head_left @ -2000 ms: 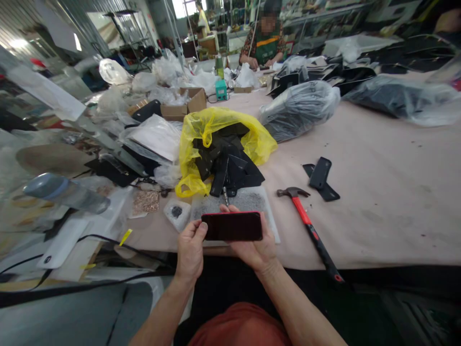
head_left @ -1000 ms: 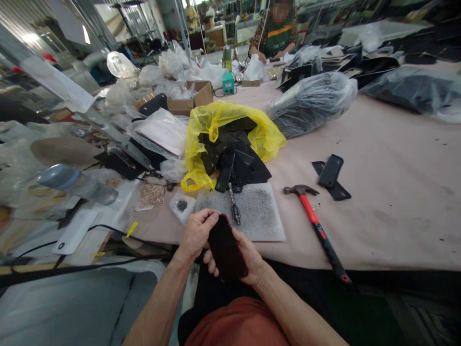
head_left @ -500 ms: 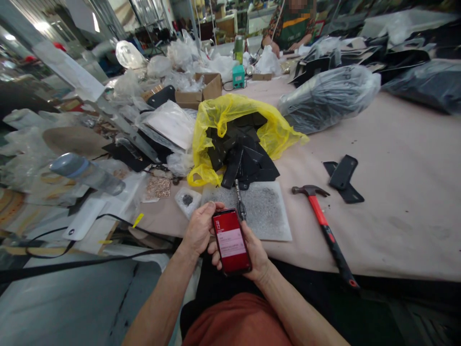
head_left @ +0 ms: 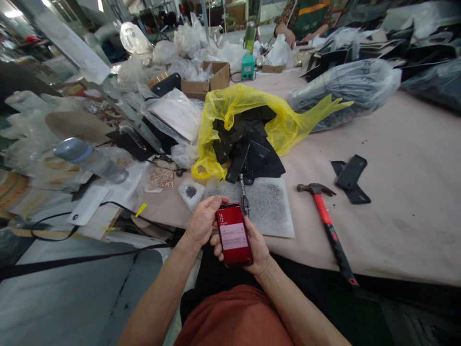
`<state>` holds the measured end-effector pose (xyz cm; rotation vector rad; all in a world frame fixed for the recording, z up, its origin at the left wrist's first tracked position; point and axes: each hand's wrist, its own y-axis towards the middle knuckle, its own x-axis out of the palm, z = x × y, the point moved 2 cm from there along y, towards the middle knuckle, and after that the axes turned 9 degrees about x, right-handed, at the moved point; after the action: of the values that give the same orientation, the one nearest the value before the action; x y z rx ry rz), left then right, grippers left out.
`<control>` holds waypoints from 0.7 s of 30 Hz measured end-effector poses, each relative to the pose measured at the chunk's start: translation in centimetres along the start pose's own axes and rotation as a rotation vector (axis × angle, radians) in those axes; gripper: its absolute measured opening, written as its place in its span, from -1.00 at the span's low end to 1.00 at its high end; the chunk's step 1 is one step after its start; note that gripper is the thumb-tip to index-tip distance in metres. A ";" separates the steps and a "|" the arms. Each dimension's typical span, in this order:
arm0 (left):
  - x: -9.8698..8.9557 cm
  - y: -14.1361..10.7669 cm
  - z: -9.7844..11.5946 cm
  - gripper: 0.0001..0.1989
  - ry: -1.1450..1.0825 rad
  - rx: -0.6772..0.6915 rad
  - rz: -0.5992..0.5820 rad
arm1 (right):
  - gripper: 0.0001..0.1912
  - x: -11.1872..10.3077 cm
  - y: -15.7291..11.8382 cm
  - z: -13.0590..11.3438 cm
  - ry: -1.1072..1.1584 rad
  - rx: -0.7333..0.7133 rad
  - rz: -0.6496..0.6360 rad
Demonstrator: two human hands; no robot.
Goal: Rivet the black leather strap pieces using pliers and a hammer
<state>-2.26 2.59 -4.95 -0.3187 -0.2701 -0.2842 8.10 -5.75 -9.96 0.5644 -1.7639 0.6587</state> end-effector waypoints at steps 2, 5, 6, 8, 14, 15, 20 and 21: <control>-0.1 0.0 -0.1 -0.52 0.003 -0.002 0.002 | -0.14 0.1 0.1 0.0 0.004 0.001 0.014; -0.3 0.0 0.0 -0.53 0.014 -0.004 0.005 | -0.18 0.1 0.1 0.1 0.011 -0.006 0.026; -0.3 0.0 0.0 -0.53 0.022 -0.008 0.007 | -0.19 0.2 0.1 0.1 0.009 -0.008 0.027; -0.4 -0.1 0.2 -0.51 0.047 -0.012 0.010 | -0.21 0.1 0.1 0.1 -0.001 -0.011 0.034; -0.4 -0.1 0.4 -0.48 0.067 -0.016 -0.003 | -0.18 0.1 0.2 0.2 -0.004 -0.013 0.052; -0.5 -0.1 0.4 -0.49 0.066 -0.015 -0.006 | -0.18 0.1 0.2 0.3 -0.001 -0.015 0.054; -0.7 0.1 0.4 -0.49 0.072 -0.004 -0.017 | -0.20 0.3 0.3 0.3 -0.006 -0.027 0.067; -0.7 0.1 0.4 -0.48 0.071 -0.007 -0.016 | -0.20 0.3 0.3 0.3 -0.004 -0.029 0.067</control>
<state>-2.93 2.97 -4.82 -0.3125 -0.2023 -0.3118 7.59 -5.77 -9.76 0.4888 -1.8000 0.6779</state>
